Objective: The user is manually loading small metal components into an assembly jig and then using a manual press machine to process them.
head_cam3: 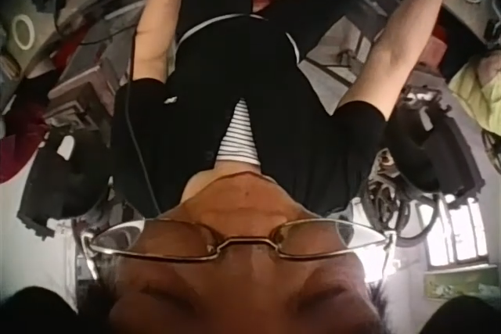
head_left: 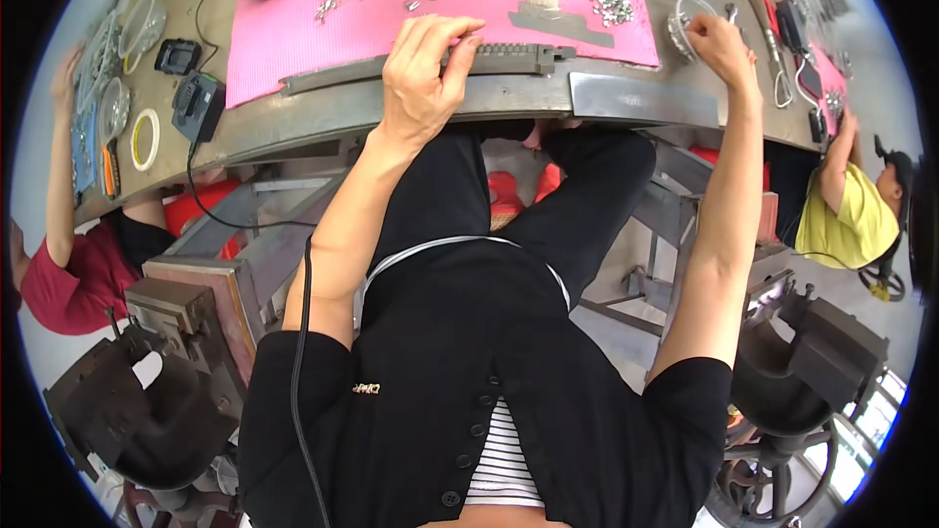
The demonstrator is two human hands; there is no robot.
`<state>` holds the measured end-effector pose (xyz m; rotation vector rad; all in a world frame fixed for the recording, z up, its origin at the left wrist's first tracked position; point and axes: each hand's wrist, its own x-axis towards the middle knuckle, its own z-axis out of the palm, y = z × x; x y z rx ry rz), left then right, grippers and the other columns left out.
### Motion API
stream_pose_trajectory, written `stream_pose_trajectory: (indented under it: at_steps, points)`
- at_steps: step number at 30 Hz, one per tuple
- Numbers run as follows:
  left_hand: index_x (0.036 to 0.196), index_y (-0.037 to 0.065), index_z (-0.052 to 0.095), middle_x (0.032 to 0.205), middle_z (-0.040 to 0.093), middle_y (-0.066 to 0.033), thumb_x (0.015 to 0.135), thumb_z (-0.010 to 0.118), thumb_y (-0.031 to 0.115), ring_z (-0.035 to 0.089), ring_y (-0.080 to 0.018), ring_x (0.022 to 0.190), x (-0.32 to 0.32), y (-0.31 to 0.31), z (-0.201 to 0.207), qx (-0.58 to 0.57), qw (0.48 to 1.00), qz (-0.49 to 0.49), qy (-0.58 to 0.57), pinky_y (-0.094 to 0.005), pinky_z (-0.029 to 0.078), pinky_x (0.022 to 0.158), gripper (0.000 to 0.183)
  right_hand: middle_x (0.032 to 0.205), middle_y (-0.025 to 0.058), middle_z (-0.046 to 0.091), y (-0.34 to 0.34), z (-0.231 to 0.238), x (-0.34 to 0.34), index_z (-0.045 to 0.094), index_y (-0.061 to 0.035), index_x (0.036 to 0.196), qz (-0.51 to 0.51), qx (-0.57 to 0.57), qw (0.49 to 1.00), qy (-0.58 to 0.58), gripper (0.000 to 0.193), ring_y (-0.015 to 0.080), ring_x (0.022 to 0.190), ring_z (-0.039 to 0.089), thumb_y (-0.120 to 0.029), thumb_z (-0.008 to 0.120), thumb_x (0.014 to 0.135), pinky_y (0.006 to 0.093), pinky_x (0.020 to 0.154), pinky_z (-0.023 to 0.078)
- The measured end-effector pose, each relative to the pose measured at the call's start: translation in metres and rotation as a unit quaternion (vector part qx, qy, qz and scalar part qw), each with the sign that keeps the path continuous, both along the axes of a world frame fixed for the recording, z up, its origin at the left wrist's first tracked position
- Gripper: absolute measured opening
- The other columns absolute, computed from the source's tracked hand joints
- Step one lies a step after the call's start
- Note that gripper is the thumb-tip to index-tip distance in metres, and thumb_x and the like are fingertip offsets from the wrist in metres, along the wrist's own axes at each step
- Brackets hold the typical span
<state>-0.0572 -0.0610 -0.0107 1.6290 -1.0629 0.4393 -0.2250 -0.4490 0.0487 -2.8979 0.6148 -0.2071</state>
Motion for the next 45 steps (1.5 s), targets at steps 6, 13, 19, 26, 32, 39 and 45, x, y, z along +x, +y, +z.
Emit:
stream_pose_trajectory:
  at_steps: [6, 13, 19, 26, 32, 39, 45]
  points:
    - [0.103, 0.003, 0.071, 0.093, 0.069, -0.0099, 0.087, 0.071, -0.002, 0.063, -0.0282, 0.084, -0.003, 0.013, -0.003, 0.017, 1.000, 0.001, 0.001, -0.0374, 0.051, 0.076, 0.018, 0.089, 0.0202, 0.070, 0.022, -0.003, 0.000, 0.070, -0.0014, 0.090, -0.064, -0.065, 0.992, -0.086, 0.017, 0.0406, 0.086, 0.068, -0.018, 0.065, 0.089, 0.0472, 0.076, 0.053]
    - [0.102, 0.003, 0.070, 0.093, 0.068, -0.0107, 0.088, 0.070, -0.001, 0.063, -0.0299, 0.084, -0.007, 0.007, 0.001, 0.020, 1.000, -0.008, 0.018, -0.0388, 0.050, 0.076, 0.015, 0.084, 0.0151, 0.067, 0.146, -0.017, 0.017, 0.067, -0.0021, 0.090, 0.077, 0.102, 0.966, -0.225, 0.010, 0.0323, 0.077, 0.068, -0.010, 0.073, 0.087, 0.0406, 0.070, 0.053]
    - [0.103, 0.003, 0.070, 0.093, 0.068, -0.0116, 0.088, 0.070, -0.002, 0.064, -0.0312, 0.088, -0.002, 0.009, -0.002, 0.013, 1.000, -0.006, 0.007, -0.0398, 0.052, 0.080, 0.017, 0.084, 0.0115, 0.065, 0.166, -0.039, 0.027, 0.070, 0.0004, 0.095, 0.027, 0.185, 0.950, -0.251, 0.009, 0.0236, 0.073, 0.064, -0.005, 0.072, 0.088, 0.0341, 0.069, 0.051]
    - [0.103, 0.003, 0.070, 0.092, 0.068, -0.0117, 0.087, 0.071, -0.002, 0.064, -0.0316, 0.087, -0.003, 0.007, -0.002, 0.013, 1.000, -0.003, 0.006, -0.0403, 0.052, 0.081, 0.017, 0.084, 0.0074, 0.064, 0.164, -0.046, 0.022, 0.071, 0.0003, 0.098, 0.033, 0.203, 0.941, -0.268, 0.011, 0.0148, 0.069, 0.061, -0.002, 0.072, 0.088, 0.0293, 0.067, 0.050]
    - [0.103, 0.003, 0.070, 0.092, 0.068, -0.0121, 0.087, 0.070, -0.002, 0.064, -0.0324, 0.087, -0.005, 0.008, -0.003, 0.014, 1.000, 0.000, 0.007, -0.0407, 0.052, 0.081, 0.017, 0.083, 0.0104, 0.061, 0.171, -0.048, 0.029, 0.070, -0.0004, 0.093, 0.036, 0.142, 0.954, -0.261, 0.009, 0.0224, 0.072, 0.063, -0.003, 0.073, 0.085, 0.0343, 0.067, 0.051]
    - [0.102, 0.003, 0.070, 0.092, 0.067, -0.0119, 0.087, 0.070, -0.002, 0.064, -0.0328, 0.087, -0.004, 0.010, -0.002, 0.024, 1.000, 0.002, 0.011, -0.0406, 0.052, 0.081, 0.016, 0.084, 0.0122, 0.060, 0.184, -0.035, 0.035, 0.064, 0.0005, 0.092, 0.094, 0.163, 0.946, -0.265, 0.009, 0.0281, 0.076, 0.062, 0.001, 0.071, 0.085, 0.0373, 0.069, 0.050]
    - [0.102, 0.003, 0.070, 0.092, 0.068, -0.0113, 0.086, 0.071, -0.002, 0.064, -0.0329, 0.086, -0.005, 0.008, 0.000, 0.019, 1.000, -0.001, 0.011, -0.0408, 0.052, 0.081, 0.016, 0.092, 0.0088, 0.059, 0.212, -0.024, 0.042, 0.061, -0.0044, 0.092, 0.213, 0.091, 0.946, -0.225, 0.014, 0.0291, 0.089, 0.058, -0.001, 0.070, 0.081, 0.0403, 0.081, 0.045]
